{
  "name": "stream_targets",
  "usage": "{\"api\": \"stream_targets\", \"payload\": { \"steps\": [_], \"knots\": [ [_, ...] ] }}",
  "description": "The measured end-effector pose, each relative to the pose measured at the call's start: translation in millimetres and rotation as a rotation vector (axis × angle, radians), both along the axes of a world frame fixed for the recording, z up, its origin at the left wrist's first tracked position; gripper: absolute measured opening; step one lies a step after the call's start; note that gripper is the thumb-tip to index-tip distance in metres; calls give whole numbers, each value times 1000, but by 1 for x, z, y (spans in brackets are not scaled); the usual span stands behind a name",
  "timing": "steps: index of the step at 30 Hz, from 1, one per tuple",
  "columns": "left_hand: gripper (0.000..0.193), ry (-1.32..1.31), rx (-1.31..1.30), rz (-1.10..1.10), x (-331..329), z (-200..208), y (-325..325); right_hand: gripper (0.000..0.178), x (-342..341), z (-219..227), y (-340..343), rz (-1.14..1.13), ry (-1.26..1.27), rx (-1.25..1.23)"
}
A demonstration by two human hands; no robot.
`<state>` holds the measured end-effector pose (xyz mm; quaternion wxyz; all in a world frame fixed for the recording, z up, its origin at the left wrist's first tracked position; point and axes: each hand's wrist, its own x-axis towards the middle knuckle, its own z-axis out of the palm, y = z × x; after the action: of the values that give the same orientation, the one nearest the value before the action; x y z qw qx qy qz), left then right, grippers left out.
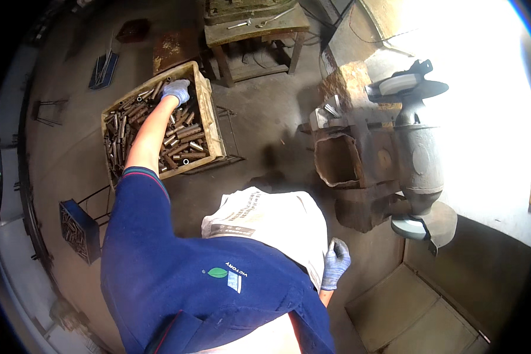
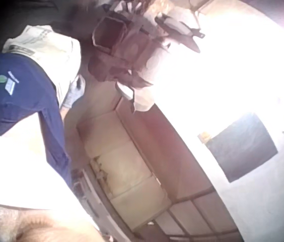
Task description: The person uses a bench grinder to smooth or sharpen small metal components, picking them from a container and returning them after grinding.
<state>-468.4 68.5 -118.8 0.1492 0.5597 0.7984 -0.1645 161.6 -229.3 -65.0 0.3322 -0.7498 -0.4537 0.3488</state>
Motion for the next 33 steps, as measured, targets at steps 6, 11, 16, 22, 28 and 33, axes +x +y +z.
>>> {"api": "stream_targets", "payload": {
  "steps": [6,11,16,22,28,33],
  "knots": [
    [24,145,-61,-160,4,23,-6,14,-6,12,-10,-19,-34,-27],
    [23,21,200,-157,3,82,-37,11,-1,0,-20,-89,-38,-39],
    [29,-692,442,-380,102,118,-41,12,-31,57,27,102,102,248],
    [32,-1671,-148,-377,348,138,-58,34,-66,129,109,439,84,520],
    [25,-1836,-295,-326,465,129,-111,31,-50,108,88,2,375,515],
    [25,-1408,14,-704,493,123,-139,30,-38,89,71,-129,293,403]
  ]
}}
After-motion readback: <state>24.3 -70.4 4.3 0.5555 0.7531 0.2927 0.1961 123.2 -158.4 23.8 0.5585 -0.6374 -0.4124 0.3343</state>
